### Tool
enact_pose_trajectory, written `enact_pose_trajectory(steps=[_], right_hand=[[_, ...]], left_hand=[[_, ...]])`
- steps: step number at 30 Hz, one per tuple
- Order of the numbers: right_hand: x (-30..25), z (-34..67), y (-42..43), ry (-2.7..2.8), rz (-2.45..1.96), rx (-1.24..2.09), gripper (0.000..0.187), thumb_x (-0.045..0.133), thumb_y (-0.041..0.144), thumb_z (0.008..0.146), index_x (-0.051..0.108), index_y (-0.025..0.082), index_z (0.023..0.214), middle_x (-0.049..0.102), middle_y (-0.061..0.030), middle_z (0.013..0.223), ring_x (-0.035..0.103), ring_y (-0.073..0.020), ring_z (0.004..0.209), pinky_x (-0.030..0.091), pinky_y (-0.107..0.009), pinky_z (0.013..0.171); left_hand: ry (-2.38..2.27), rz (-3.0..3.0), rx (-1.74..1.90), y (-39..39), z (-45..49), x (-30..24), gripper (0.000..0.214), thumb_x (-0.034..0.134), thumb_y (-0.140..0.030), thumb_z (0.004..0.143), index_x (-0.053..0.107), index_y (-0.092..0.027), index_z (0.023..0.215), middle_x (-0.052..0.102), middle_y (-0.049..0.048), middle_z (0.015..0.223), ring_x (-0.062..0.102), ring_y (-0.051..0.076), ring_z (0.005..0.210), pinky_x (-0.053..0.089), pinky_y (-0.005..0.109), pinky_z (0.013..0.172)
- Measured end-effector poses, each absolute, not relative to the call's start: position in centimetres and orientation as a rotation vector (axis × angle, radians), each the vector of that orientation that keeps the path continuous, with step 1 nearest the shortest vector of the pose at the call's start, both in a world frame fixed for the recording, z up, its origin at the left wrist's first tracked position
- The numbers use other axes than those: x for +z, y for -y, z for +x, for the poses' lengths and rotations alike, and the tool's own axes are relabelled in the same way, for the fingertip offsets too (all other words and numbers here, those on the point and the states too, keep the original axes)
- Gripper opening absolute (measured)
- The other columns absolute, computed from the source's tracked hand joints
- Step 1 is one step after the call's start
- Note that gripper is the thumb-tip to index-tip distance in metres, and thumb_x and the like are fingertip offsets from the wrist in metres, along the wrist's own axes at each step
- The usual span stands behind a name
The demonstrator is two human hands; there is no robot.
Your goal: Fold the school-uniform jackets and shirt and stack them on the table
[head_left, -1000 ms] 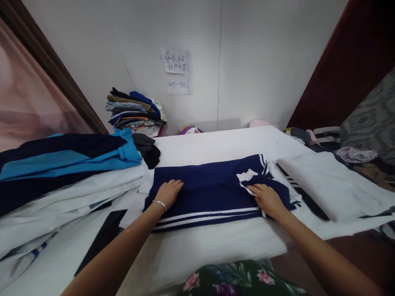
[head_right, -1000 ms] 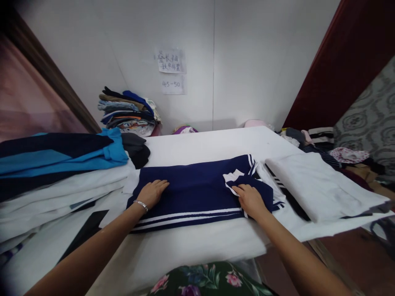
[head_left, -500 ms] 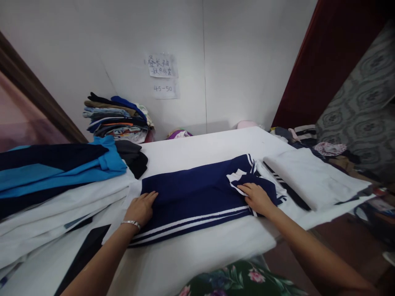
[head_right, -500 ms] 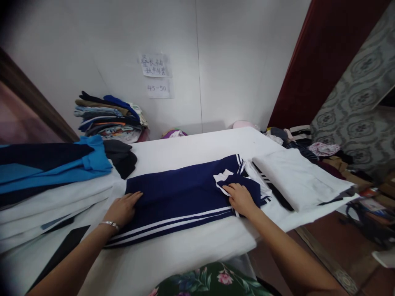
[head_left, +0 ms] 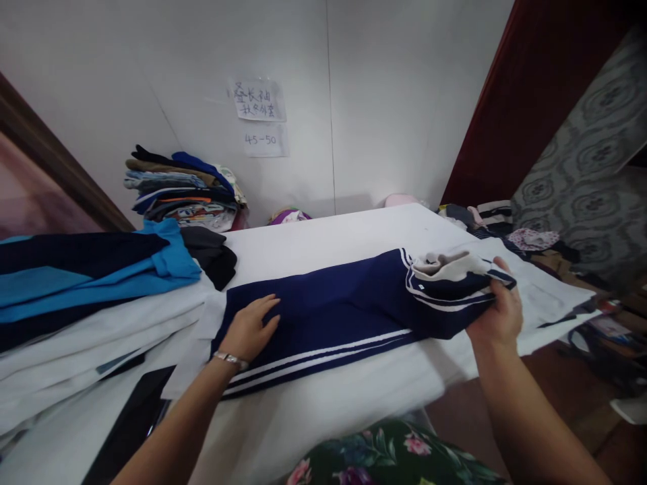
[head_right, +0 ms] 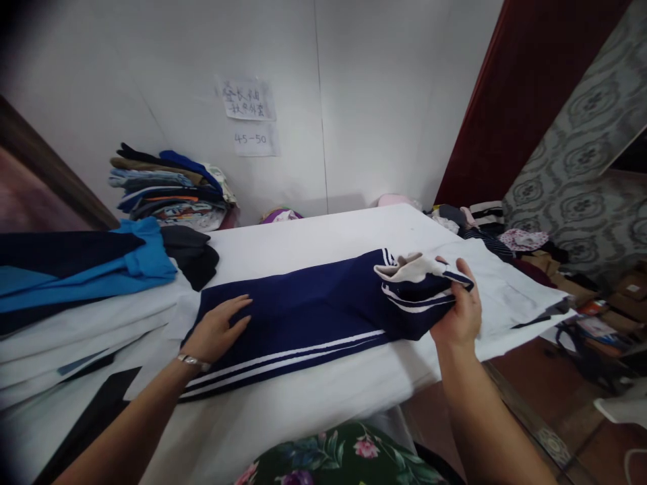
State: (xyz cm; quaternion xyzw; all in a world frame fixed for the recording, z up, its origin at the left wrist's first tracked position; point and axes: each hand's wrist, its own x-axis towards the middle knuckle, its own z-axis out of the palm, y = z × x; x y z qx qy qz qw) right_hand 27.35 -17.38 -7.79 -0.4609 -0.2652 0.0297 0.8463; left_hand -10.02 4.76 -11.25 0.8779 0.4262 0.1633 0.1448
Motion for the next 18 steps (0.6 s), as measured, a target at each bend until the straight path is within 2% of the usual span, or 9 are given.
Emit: enact_pose_trajectory(steps=[4,7,9,11,13,15,18], right_hand=[[-6.6,24.1,16.1,0.683,-0.927,0.036,0.035,0.050,0.029,0.088,0.056,0.025,0.122,0.069,-0.0045,0.112,0.063,-0.0239,0.108,0.044,-0.053,0.099],[-7.4,21.2,15.7,0.920,-1.007,-0.001,0.034,0.047,0.024,0.090,0.058,0.025,0.122,0.069,-0.0061,0.112,0.063,-0.0245,0.107,0.046,-0.051,0.097],[-8.3,19.8,16.0,1.267,-1.073,0.030,0.037,0.046,0.023,0.091,0.057,0.025,0.126,0.065,-0.0079,0.121,0.059,-0.0249,0.116,0.043,-0.048,0.101],[-9.0,19.1,16.6,1.665,-1.079,0.100,0.044,0.050,0.026,0.090,0.051,0.025,0.134,0.058,-0.0097,0.133,0.050,-0.0258,0.126,0.036,-0.049,0.107],[-9.4,19.3,17.2,1.923,-1.010,0.222,0.052,0.055,0.034,0.089,0.045,0.024,0.139,0.052,-0.0112,0.139,0.045,-0.0270,0.131,0.032,-0.050,0.110],[-9.6,20.5,17.6,1.929,-0.973,0.344,0.047,0.051,0.038,0.091,0.049,0.024,0.136,0.052,-0.0110,0.139,0.045,-0.0265,0.131,0.033,-0.050,0.109],[-10.1,24.4,16.5,1.669,-1.121,0.340,0.036,0.044,0.024,0.093,0.059,0.029,0.125,0.059,-0.0059,0.131,0.051,-0.0225,0.126,0.038,-0.047,0.106]], left_hand=[[-0.862,2.169,0.667,0.4,-3.4,-9.7,0.043,0.055,-0.046,0.081,0.064,-0.023,0.116,0.065,0.0072,0.123,0.057,0.023,0.116,0.040,0.041,0.105],[-0.578,1.720,0.596,4.4,0.5,-9.4,0.058,0.065,-0.050,0.075,0.059,-0.022,0.125,0.064,0.0098,0.124,0.059,0.025,0.112,0.043,0.043,0.101],[-0.462,1.383,0.535,6.3,2.0,-9.7,0.066,0.068,-0.057,0.071,0.058,-0.022,0.126,0.063,0.0112,0.124,0.060,0.027,0.110,0.048,0.043,0.094],[-0.460,1.113,0.509,7.4,2.5,-10.2,0.065,0.067,-0.062,0.069,0.063,-0.020,0.119,0.065,0.0117,0.119,0.061,0.028,0.105,0.052,0.041,0.084],[-0.530,0.976,0.517,7.8,2.5,-10.8,0.058,0.072,-0.059,0.066,0.068,-0.018,0.106,0.069,0.0112,0.104,0.063,0.027,0.095,0.052,0.037,0.075],[-0.605,0.944,0.530,7.8,2.1,-11.3,0.049,0.080,-0.047,0.060,0.070,-0.016,0.097,0.071,0.0083,0.090,0.063,0.022,0.083,0.050,0.032,0.071],[-0.668,0.972,0.543,7.7,1.5,-11.5,0.048,0.087,-0.033,0.052,0.071,-0.017,0.094,0.069,0.0032,0.081,0.061,0.015,0.075,0.047,0.028,0.076]])
